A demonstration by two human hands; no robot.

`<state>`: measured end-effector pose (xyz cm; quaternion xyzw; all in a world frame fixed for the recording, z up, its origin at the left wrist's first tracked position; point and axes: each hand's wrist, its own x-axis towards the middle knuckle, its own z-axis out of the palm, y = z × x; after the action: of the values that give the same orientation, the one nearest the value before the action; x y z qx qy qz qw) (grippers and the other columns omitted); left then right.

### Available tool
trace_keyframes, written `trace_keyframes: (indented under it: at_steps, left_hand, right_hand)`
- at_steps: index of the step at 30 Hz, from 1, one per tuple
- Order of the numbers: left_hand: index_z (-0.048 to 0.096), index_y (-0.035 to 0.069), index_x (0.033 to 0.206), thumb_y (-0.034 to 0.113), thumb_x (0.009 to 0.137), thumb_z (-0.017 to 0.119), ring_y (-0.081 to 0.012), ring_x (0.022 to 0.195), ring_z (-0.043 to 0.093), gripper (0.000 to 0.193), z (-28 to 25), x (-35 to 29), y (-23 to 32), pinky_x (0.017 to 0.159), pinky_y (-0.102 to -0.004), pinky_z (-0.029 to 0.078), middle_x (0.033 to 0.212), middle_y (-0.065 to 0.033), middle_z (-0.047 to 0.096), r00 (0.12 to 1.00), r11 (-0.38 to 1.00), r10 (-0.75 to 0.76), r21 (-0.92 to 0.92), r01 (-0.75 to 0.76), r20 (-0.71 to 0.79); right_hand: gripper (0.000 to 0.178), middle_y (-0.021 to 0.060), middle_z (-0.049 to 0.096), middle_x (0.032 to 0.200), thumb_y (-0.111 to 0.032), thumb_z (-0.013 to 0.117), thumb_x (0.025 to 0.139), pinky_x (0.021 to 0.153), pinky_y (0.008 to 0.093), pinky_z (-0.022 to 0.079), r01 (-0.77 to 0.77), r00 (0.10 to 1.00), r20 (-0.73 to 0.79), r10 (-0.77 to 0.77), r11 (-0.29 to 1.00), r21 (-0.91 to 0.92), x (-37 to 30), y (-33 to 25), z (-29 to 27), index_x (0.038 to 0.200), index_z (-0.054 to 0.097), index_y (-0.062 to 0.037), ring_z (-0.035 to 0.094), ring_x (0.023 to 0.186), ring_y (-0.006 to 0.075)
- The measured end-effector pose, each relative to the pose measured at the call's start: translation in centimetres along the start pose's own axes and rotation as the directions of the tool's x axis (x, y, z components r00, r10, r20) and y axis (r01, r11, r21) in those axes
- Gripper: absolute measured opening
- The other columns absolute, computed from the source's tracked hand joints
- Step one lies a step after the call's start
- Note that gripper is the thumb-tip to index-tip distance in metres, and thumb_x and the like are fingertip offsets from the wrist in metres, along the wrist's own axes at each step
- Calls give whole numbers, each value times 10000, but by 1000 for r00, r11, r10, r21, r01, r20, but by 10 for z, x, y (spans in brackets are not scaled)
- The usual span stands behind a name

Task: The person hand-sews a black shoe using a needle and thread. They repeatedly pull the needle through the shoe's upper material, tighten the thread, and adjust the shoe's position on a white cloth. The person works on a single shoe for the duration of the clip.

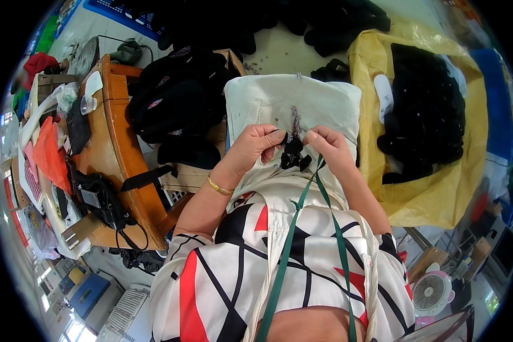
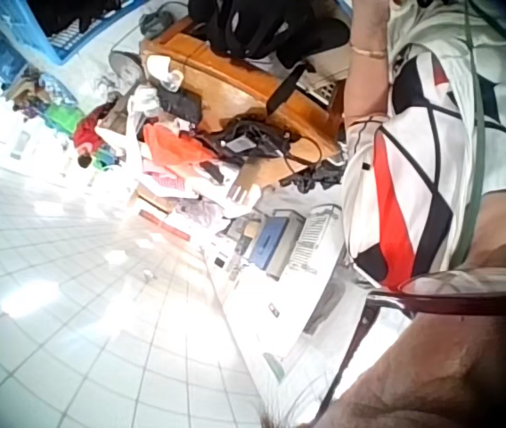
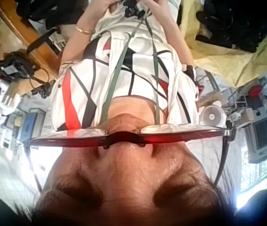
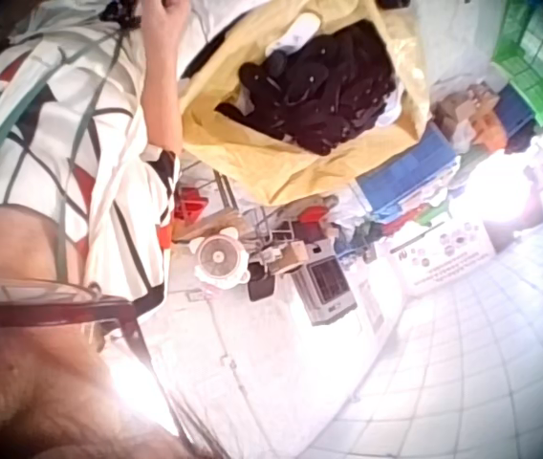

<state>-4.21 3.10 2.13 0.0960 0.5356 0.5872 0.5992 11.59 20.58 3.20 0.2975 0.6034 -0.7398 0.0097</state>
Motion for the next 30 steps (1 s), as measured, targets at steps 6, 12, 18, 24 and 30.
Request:
trace_keyframes:
  at_steps: [6, 12, 18, 24, 30]
  left_hand:
    - [678, 42, 1008, 212, 942, 670, -26, 641, 526, 183, 7, 0, 3, 571, -183, 435, 759, 23, 622, 957, 961, 244, 172, -217, -158]
    - [664, 43, 1099, 35, 890, 681, -81, 801, 550, 210, 9, 0, -3, 700, -217, 457, 961, -14, 632, 824, 764, 561, 430, -481, -76]
    - [652, 62, 1123, -56, 864, 607, -123, 892, 579, 288, 16, -3, -1, 809, -249, 482, 1040, -49, 630, 723, 559, 684, 568, -604, 96]
    - [591, 24, 1205, 66, 949, 589, -115, 1047, 553, 260, -9, 6, -6, 855, -239, 475, 1160, -28, 618, 932, 917, 356, 214, -336, -64]
    - [661, -12, 1040, 155, 913, 701, -66, 743, 580, 213, 7, 8, 4, 706, -213, 491, 848, -4, 651, 995, 960, 80, 264, -93, 57]
  right_hand:
    - [301, 12, 613, 789, -295, 625, 948, 687, 266, 445, 288, 922, -78, -379, 808, -514, 4, 13, -2, 954, 691, -1, 534, 731, 89]
    - [344, 34, 630, 805, -339, 580, 985, 648, 276, 495, -160, 987, 25, 159, 949, 272, 10, 12, -4, 988, 678, -9, 588, 697, 125]
    - [247, 10, 629, 795, -251, 625, 962, 637, 243, 481, -88, 996, 55, 72, 903, 420, 16, 8, 11, 978, 677, -10, 570, 713, 75]
    - [121, 10, 589, 772, -114, 674, 908, 642, 240, 467, 255, 934, -185, -305, 934, -252, 12, 17, 15, 960, 674, -5, 560, 711, 81]
    - [89, 6, 597, 819, -90, 625, 941, 650, 251, 478, 372, 891, -191, -413, 902, -216, 1, 3, 35, 957, 638, -3, 554, 708, 83]
